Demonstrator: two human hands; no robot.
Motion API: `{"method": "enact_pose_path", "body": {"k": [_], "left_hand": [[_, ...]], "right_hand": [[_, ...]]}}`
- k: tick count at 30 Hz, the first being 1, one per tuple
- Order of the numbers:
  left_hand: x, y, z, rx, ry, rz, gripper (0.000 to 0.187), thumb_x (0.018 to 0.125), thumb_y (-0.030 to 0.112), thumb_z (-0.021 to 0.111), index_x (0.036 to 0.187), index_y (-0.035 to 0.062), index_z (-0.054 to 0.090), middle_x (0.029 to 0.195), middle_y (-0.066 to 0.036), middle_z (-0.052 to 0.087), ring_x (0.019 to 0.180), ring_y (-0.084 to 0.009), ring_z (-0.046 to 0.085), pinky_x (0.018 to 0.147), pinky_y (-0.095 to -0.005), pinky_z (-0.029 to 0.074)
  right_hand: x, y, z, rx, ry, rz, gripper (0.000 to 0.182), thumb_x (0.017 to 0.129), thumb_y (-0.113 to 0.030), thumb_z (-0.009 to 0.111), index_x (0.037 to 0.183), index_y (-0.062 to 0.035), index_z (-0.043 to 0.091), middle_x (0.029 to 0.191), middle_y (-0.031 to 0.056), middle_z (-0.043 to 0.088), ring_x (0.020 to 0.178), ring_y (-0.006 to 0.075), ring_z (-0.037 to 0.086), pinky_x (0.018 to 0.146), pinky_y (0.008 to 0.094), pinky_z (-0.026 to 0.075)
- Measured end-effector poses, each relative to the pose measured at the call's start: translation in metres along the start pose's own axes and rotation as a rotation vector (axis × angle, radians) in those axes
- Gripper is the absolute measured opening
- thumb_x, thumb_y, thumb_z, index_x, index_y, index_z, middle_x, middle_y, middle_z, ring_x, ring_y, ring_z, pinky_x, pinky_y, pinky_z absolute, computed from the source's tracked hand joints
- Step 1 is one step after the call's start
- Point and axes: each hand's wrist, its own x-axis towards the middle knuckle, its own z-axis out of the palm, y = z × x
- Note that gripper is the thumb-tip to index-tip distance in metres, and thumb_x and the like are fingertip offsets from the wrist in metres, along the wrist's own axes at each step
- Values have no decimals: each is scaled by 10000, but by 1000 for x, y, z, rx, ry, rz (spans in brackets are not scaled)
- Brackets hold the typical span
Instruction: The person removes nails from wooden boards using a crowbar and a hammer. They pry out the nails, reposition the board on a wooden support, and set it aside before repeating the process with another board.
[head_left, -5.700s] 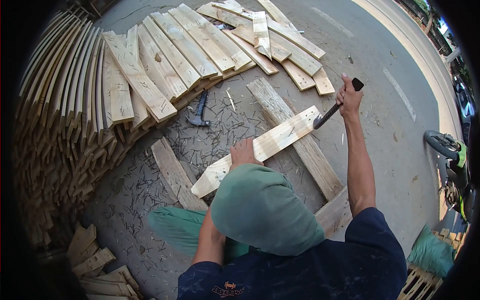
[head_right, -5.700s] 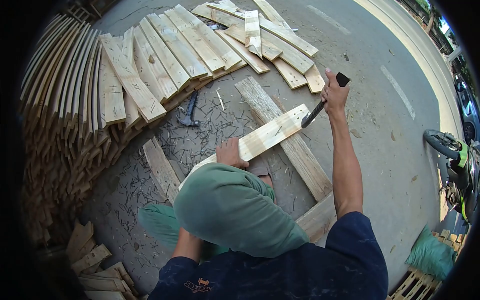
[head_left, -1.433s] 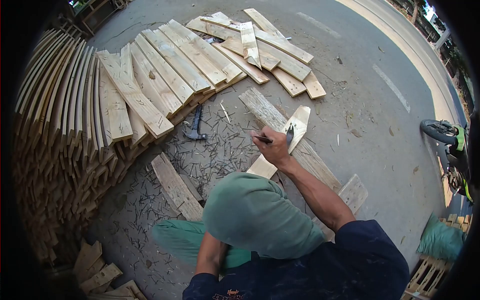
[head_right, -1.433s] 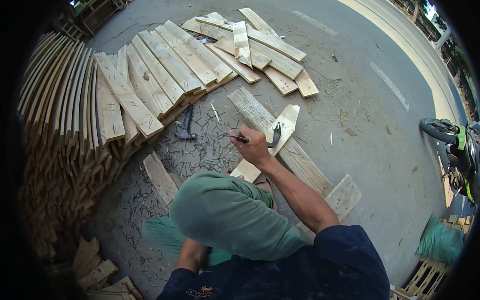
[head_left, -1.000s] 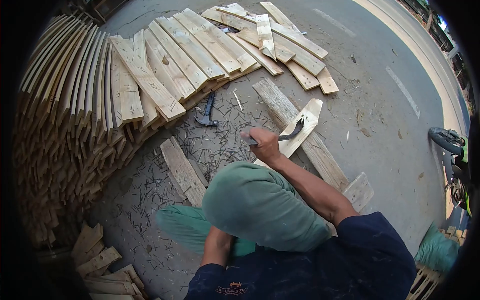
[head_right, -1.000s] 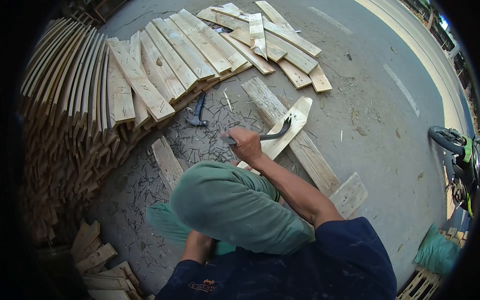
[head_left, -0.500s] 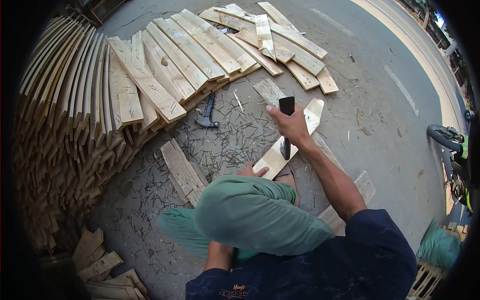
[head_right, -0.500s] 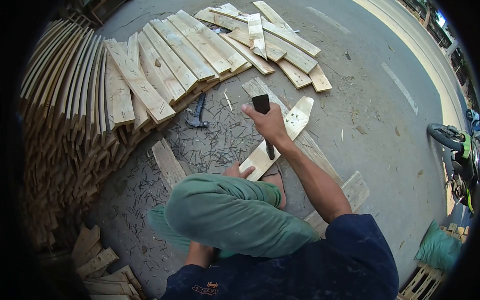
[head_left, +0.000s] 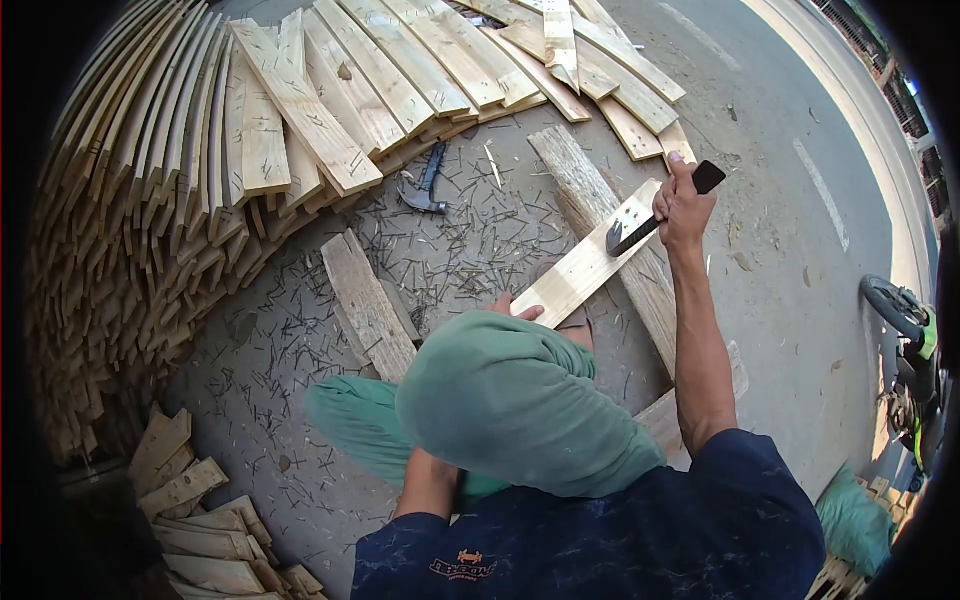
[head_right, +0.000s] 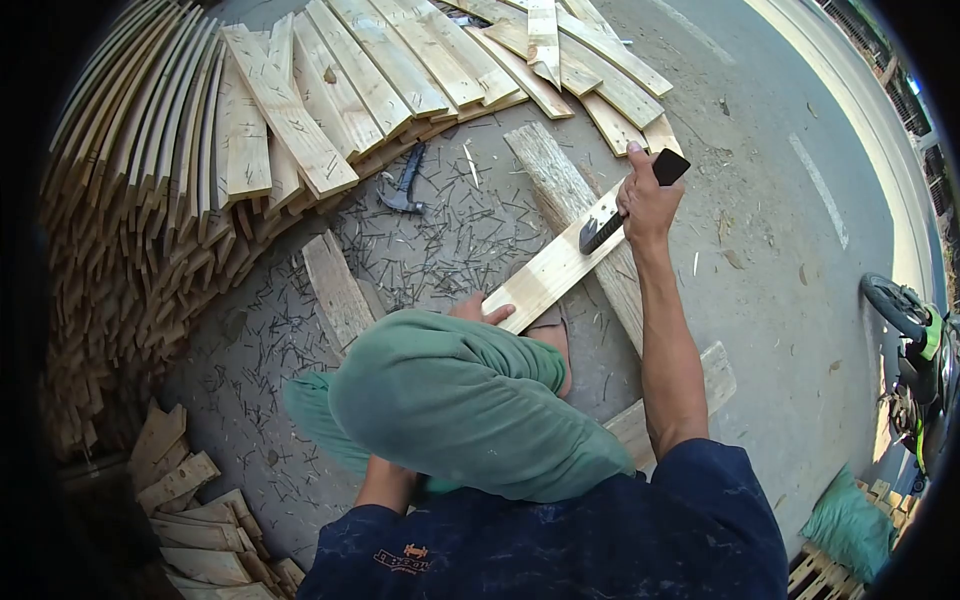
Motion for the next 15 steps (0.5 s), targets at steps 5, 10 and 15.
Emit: {"method": "enact_pose_path", "body": {"k": [5, 10, 15], "left_hand": [[-2, -2, 1, 4, 2, -23, 893, 796, 744, 581, 1269, -12, 544, 1085, -268, 665, 1035, -407, 648, 886, -499, 494], [4, -4, 2, -22, -34, -61, 859, 760, 738, 622, 1243, 30, 557, 1087, -279, 651, 1023, -441, 633, 865, -544, 480], [-4, 12, -19, -35, -113, -80, 866, 810, 728, 578, 1255, -14, 544, 1073, -274, 667, 1021, -415, 651, 863, -501, 496]], "right_hand": [[-8, -6, 6, 8, -14, 10, 359, 875, -162, 720, 660, -119, 435, 461, -39, 374, 325, 63, 353, 298, 243, 281], [-13, 8, 15, -132, 5, -124, 379, 889, -189, 720, 632, -124, 448, 474, -46, 398, 341, 57, 354, 331, 239, 279], [-113, 102, 64, -728, -594, -543, 262, 847, -215, 707, 717, -82, 522, 608, 82, 559, 538, 247, 568, 477, 369, 428]]}}
